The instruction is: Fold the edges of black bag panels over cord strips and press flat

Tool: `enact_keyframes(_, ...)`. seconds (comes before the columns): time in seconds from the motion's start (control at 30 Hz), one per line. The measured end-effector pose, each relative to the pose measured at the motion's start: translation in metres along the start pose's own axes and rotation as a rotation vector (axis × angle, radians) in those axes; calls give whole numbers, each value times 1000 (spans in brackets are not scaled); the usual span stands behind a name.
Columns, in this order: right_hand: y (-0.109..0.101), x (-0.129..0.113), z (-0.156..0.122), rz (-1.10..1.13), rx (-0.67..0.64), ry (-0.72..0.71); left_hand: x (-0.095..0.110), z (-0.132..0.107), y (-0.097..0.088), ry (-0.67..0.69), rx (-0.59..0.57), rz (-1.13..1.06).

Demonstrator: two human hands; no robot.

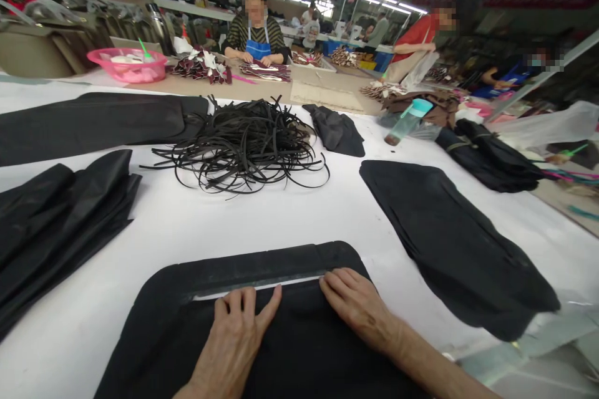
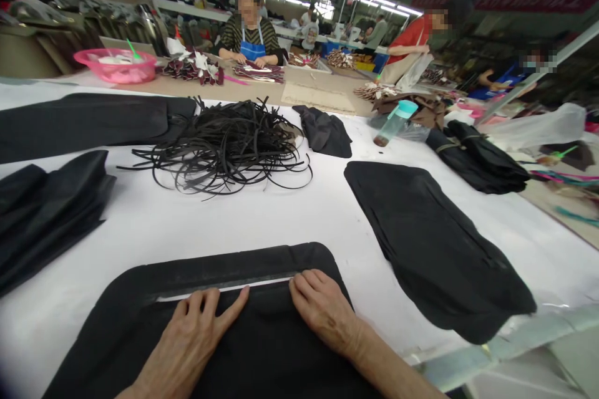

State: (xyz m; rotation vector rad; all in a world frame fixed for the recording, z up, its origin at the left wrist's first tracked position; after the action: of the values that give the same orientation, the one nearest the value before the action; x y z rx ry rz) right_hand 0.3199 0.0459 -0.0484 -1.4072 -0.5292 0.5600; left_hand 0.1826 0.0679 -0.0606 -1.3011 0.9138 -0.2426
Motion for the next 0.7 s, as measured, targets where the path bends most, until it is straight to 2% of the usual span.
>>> enact_keyframes(0.1, -2, 9, -12, -18, 2, 84, -1, -1, -1, 2, 23, 17)
enact_keyframes(0.23, -15, 21, -19, 2, 92, 265, -3, -1, -6, -3, 45, 42)
enact_keyframes(0.3, -15, 21, -17, 20, 70, 312, -3, 0, -8, 5, 53, 42)
enact_keyframes(0.47, -6, 10, -10, -36, 2, 288, -3, -3, -5, 16, 74, -33)
enact_keyframes(0.57, -5, 7, -13, -57, 42, 237, -10, -11, 0, 19, 112, -103)
enact_keyframes(0.7, -4, 9, -23, -106, 137, 181, -23, -25, 6, 97, 135, -139)
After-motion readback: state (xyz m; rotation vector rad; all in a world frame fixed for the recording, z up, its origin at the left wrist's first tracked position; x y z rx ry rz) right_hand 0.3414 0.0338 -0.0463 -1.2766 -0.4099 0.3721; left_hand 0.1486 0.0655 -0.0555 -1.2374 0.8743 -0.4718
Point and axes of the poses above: each hand's wrist, its own z-axis towards the middle knuckle, its own y-axis out of the palm, x = y × z, the point moved 9 cm from there along z, towards the middle knuckle, and after that the axes turned 5 degrees about z, right-handed, at the moved point
